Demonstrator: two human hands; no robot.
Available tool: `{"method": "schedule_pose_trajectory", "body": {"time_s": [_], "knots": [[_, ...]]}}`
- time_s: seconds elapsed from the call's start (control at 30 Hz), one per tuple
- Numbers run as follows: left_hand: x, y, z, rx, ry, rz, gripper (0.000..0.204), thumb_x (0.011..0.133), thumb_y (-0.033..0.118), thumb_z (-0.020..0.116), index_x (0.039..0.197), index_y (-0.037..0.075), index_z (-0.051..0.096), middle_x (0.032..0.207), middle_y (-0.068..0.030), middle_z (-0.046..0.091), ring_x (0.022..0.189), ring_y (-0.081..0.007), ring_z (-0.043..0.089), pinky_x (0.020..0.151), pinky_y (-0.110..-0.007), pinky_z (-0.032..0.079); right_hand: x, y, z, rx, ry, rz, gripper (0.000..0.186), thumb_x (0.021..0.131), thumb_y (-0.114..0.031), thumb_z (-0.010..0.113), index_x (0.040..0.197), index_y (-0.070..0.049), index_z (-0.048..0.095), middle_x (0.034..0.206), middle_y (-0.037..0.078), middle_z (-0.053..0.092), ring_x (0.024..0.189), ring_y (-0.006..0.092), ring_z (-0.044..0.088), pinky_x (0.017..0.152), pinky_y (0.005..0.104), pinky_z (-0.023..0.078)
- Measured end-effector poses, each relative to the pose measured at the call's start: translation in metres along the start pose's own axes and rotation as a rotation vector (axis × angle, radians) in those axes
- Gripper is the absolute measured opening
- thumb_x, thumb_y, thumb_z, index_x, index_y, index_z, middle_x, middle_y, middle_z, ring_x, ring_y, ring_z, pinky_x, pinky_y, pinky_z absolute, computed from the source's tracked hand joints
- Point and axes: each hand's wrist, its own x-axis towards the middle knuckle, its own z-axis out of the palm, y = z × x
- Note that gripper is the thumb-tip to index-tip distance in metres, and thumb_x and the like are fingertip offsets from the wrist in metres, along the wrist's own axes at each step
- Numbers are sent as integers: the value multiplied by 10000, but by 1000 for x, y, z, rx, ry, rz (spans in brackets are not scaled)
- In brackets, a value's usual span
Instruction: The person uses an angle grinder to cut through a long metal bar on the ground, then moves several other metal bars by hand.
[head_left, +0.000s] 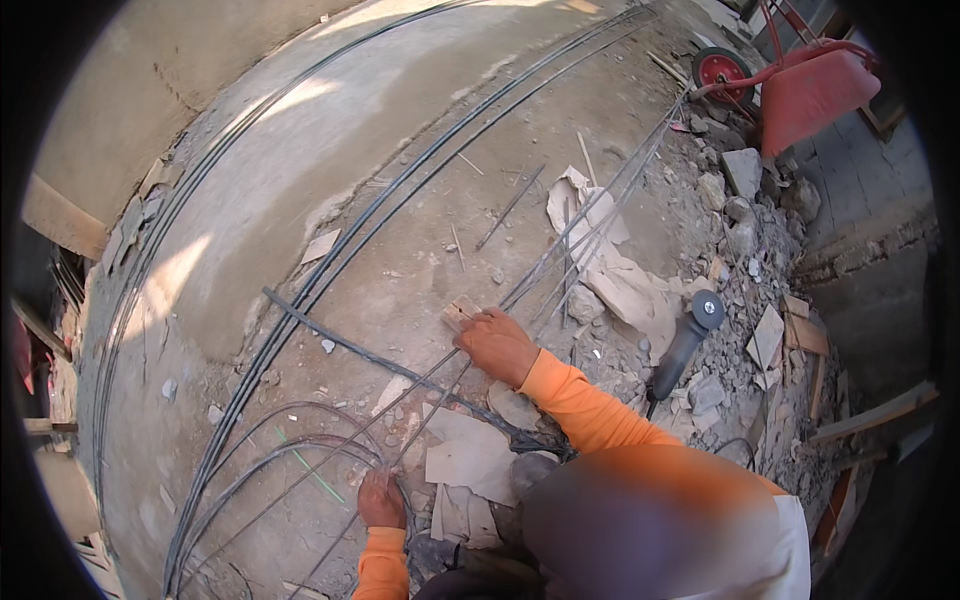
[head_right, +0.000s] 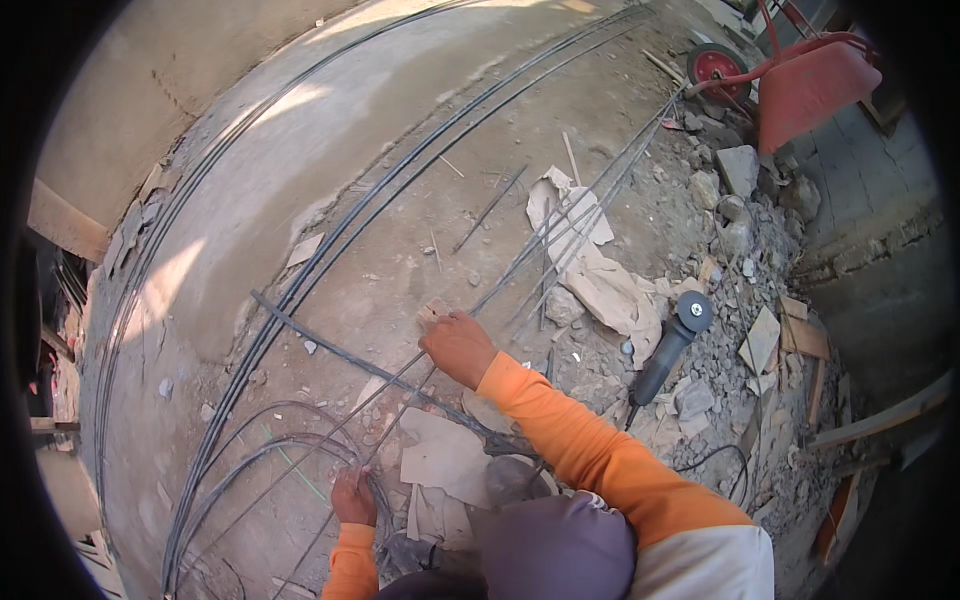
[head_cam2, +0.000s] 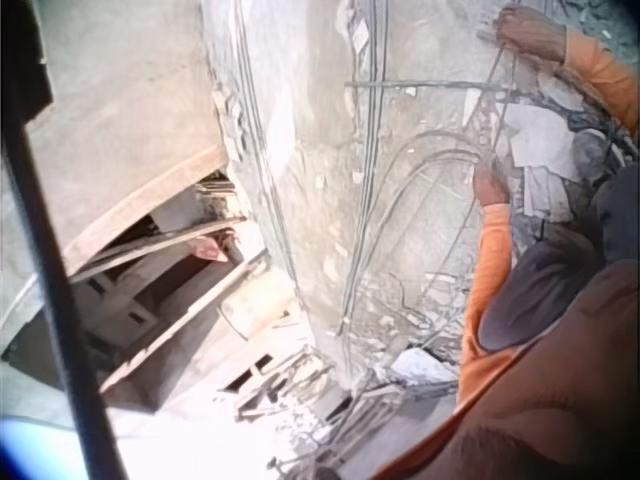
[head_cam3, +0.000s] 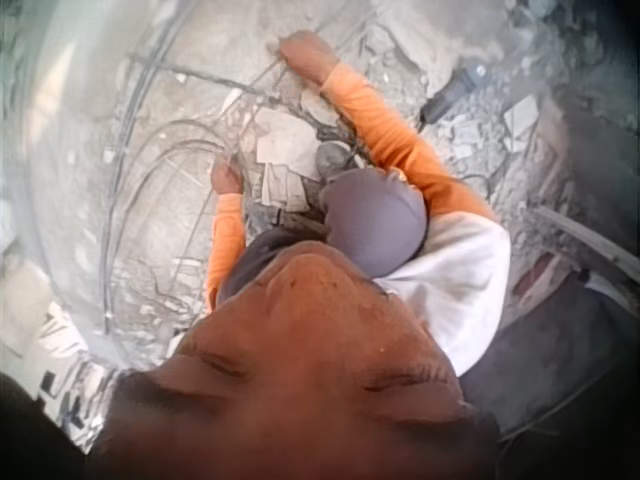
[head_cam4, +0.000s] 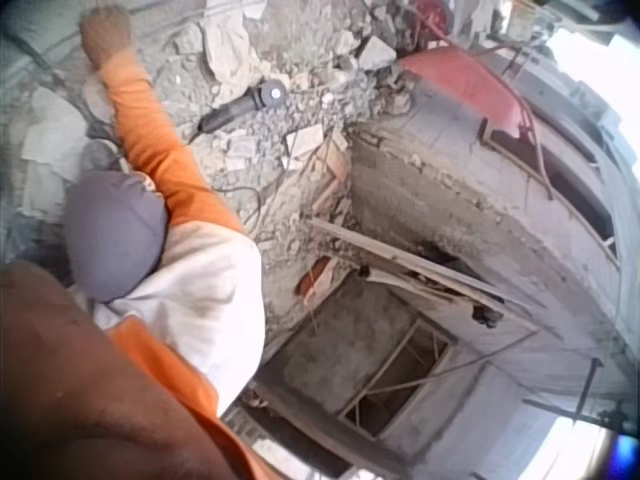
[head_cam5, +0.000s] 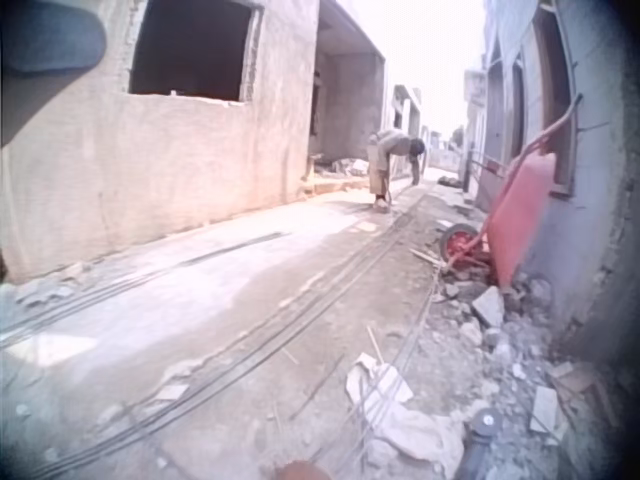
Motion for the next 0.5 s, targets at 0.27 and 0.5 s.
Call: {"method": "schedule_pose_trajectory", "body": {"time_s": [0.27, 0.5], "knots": [[49, 31, 5, -65, 26, 226, 123, 880, 77, 745, 996, 35, 735, 875, -136, 686, 780, -349, 643, 709, -465, 510, -31, 55, -55, 47, 37, -117, 150, 878, -159, 669, 1015, -98, 667, 996, 43, 635, 1019, 228, 619, 901, 370, 473], [48, 51, -41, 167, 135, 304, 337, 849, 157, 788, 1140, 12, 702, 978, -138, 690, 910, -352, 641, 848, -449, 508, -62, 51, -61, -34, 99, -251, 230, 915, -133, 589, 1129, -143, 670, 969, 7, 570, 1001, 194, 573, 884, 348, 467]]}}
